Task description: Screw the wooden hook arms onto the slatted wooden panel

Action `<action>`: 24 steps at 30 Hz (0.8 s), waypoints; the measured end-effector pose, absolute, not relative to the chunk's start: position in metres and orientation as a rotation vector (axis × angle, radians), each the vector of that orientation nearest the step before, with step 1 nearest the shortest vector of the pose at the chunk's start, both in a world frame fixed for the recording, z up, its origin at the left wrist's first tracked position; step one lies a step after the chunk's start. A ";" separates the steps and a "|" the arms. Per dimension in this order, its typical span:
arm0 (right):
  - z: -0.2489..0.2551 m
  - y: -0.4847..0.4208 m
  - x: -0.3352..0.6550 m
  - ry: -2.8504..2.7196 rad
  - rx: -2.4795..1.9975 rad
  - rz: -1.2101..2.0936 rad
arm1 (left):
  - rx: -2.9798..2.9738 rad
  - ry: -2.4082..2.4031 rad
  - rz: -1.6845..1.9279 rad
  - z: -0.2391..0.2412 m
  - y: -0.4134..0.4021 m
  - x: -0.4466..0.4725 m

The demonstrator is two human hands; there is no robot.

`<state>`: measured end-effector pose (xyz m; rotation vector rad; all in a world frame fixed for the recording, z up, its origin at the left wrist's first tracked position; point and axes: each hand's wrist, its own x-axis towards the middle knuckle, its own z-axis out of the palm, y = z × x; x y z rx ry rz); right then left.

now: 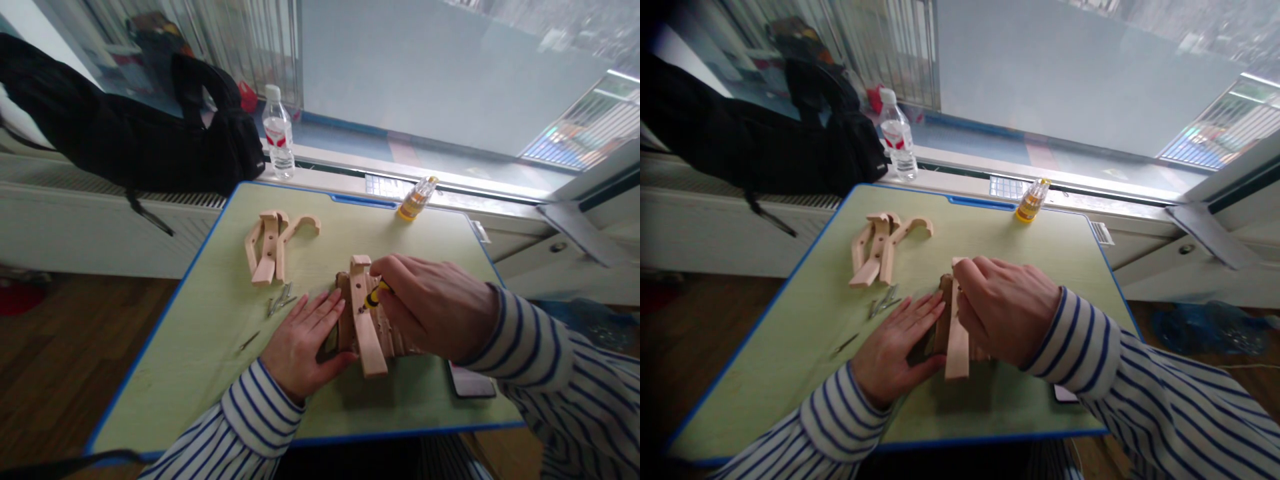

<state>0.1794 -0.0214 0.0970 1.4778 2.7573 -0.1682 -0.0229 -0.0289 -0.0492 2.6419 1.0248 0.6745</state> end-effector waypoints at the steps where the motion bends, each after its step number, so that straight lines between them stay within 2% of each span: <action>1: 0.098 -0.020 0.179 2.772 1.443 -0.180 | 2.637 1.025 0.675 -0.050 -0.029 -0.023; 10: 0.100 -0.012 0.179 2.821 1.267 -0.281 | 2.626 1.020 0.682 -0.052 -0.031 -0.024; 24: 0.086 -0.026 0.181 2.801 1.510 -0.119 | 2.632 1.004 0.704 -0.051 -0.030 -0.023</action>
